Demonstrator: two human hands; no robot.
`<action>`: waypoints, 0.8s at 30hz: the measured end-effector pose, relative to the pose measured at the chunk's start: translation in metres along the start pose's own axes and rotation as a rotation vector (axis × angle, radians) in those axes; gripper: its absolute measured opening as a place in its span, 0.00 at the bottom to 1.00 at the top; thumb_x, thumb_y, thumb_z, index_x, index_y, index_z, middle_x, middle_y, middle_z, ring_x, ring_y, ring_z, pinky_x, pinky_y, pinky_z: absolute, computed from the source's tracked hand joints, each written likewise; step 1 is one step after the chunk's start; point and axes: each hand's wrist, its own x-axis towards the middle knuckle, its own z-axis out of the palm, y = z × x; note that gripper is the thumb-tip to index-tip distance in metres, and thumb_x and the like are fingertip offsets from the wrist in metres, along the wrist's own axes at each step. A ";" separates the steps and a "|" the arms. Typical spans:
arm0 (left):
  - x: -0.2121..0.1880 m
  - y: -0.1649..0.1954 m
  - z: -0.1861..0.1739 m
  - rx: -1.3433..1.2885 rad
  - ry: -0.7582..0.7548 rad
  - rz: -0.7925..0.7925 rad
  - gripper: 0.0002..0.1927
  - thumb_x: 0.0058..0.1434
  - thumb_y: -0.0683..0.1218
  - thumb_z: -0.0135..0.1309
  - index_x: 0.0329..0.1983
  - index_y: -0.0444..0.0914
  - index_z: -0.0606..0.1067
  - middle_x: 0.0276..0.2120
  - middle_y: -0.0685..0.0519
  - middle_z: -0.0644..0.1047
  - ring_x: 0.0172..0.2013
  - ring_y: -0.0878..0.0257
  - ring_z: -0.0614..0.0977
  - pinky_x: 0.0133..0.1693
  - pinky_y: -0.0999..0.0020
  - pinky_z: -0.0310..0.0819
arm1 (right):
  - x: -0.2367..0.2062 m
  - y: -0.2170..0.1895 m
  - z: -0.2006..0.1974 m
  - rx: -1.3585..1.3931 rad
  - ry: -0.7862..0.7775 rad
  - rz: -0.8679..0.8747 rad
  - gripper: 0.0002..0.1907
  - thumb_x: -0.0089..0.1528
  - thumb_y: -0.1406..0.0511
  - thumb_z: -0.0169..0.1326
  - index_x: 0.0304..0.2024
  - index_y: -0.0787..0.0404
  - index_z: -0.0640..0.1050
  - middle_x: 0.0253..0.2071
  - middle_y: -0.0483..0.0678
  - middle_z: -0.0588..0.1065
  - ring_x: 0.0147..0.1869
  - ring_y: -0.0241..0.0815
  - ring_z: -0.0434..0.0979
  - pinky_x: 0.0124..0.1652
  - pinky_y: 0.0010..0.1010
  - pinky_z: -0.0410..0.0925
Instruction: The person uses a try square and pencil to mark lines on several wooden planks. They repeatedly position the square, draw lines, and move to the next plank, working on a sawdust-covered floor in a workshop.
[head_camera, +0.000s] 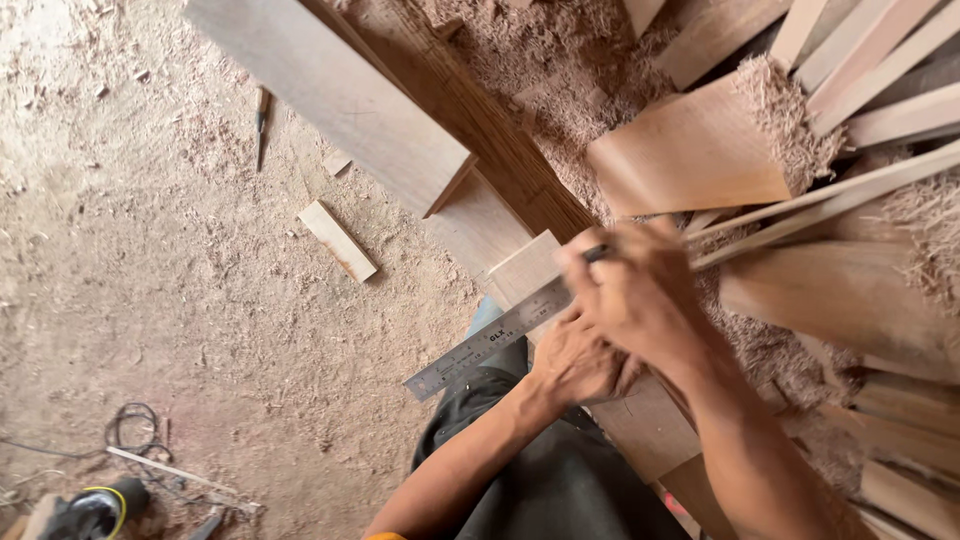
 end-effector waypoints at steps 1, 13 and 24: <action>0.001 0.002 -0.006 0.044 0.068 0.061 0.22 0.69 0.48 0.46 0.62 0.36 0.76 0.63 0.41 0.72 0.69 0.48 0.66 0.71 0.49 0.56 | -0.003 0.005 -0.002 -0.050 0.219 -0.074 0.09 0.68 0.65 0.51 0.35 0.61 0.78 0.18 0.44 0.70 0.23 0.43 0.70 0.34 0.49 0.67; 0.020 0.021 -0.043 0.012 0.093 0.090 0.27 0.73 0.55 0.46 0.66 0.32 0.71 0.64 0.42 0.74 0.73 0.45 0.67 0.76 0.48 0.52 | -0.129 0.055 0.060 0.663 -0.076 0.816 0.15 0.73 0.63 0.46 0.54 0.65 0.77 0.35 0.66 0.77 0.36 0.56 0.77 0.34 0.43 0.70; 0.016 0.045 -0.021 0.018 -0.085 0.182 0.33 0.74 0.60 0.43 0.71 0.32 0.68 0.70 0.40 0.70 0.75 0.45 0.64 0.76 0.48 0.50 | -0.183 0.055 0.083 1.235 0.221 0.697 0.27 0.63 0.66 0.57 0.64 0.66 0.72 0.60 0.51 0.77 0.62 0.40 0.75 0.59 0.33 0.69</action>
